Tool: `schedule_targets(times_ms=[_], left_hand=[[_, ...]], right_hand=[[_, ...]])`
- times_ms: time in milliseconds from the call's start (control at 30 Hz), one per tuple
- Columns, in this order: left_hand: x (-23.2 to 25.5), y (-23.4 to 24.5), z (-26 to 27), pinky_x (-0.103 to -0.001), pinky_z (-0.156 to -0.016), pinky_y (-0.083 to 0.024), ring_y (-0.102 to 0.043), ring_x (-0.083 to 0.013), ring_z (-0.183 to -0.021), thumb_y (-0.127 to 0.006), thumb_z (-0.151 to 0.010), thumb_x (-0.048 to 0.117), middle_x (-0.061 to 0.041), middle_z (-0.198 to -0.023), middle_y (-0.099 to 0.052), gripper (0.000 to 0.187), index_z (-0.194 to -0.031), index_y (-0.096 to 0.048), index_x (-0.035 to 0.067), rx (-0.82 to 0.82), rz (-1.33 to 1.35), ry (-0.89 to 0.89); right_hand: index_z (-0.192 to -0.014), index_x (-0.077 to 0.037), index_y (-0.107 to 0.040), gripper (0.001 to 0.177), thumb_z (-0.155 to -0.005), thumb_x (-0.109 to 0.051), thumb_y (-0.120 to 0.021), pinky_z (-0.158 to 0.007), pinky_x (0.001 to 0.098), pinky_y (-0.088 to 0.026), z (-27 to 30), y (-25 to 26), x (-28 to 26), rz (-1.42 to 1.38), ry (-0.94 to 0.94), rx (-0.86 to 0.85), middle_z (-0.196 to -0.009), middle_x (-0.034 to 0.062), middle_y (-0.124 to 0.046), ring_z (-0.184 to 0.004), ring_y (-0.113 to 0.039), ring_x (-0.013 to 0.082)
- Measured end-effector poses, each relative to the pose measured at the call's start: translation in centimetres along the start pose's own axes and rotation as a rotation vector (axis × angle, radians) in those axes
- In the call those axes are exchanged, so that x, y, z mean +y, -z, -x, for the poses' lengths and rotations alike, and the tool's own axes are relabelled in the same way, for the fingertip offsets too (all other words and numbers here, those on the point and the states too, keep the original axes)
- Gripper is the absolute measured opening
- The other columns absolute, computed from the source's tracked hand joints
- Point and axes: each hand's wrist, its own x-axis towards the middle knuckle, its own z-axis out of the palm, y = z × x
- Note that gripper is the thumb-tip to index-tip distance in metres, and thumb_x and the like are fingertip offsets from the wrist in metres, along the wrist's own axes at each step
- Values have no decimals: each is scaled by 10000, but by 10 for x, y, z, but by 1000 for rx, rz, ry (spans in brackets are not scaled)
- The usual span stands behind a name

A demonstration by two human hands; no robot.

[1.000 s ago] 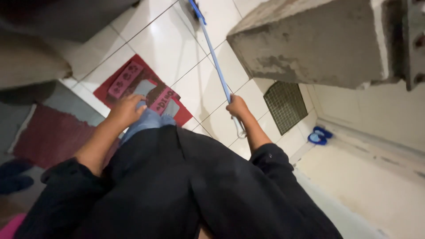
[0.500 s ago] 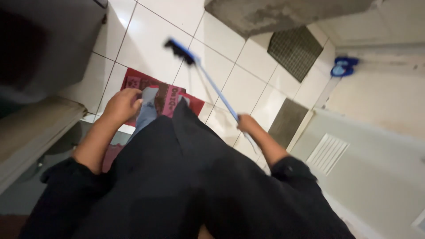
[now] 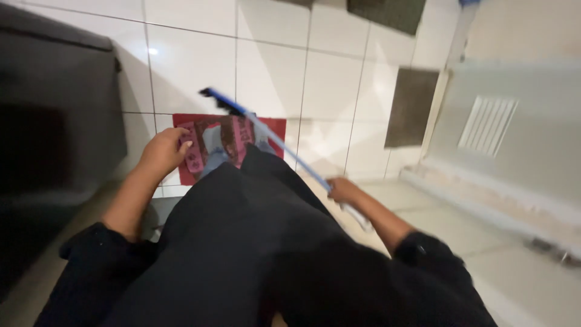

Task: Sweep the floor and move floor mats in a house.

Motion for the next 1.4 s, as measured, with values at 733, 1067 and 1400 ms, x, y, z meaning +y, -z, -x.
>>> schedule_targets(times_ms=[733,1067,1400], left_hand=[[128,-100,-96,-488,-886,-536,-674,-408,-1005,-697,-941,226,-197,-1149,-700,350,-1258,-686,78,-360,-189,-236],[188,-142,-110,-483,-900,-528,-664,-417,-1068,-710,-942,238,-206,-1158,-704,309,-1199,-693,68,-391,-178,-304],[199,-172,-105,-469,-854,-540,-696,-374,-990,-700,-934,239,-206,-1122,-714,397,-1277,-668,42,-406,-255,-189]], right_hand=[[-1067,-80,-780,270,-832,-186,-700,-569,382,-494,179,58,272,-322,-387,297,-730,94,-696,-606,-603,198],[-914,36,-786,319,-904,-202,-574,-827,516,-556,22,-58,406,11,-539,286,-971,274,-747,-890,-716,405],[-965,-9,-741,263,-811,-178,-612,-846,513,-555,-71,-3,168,-237,-217,411,-1008,251,-729,-959,-706,413]])
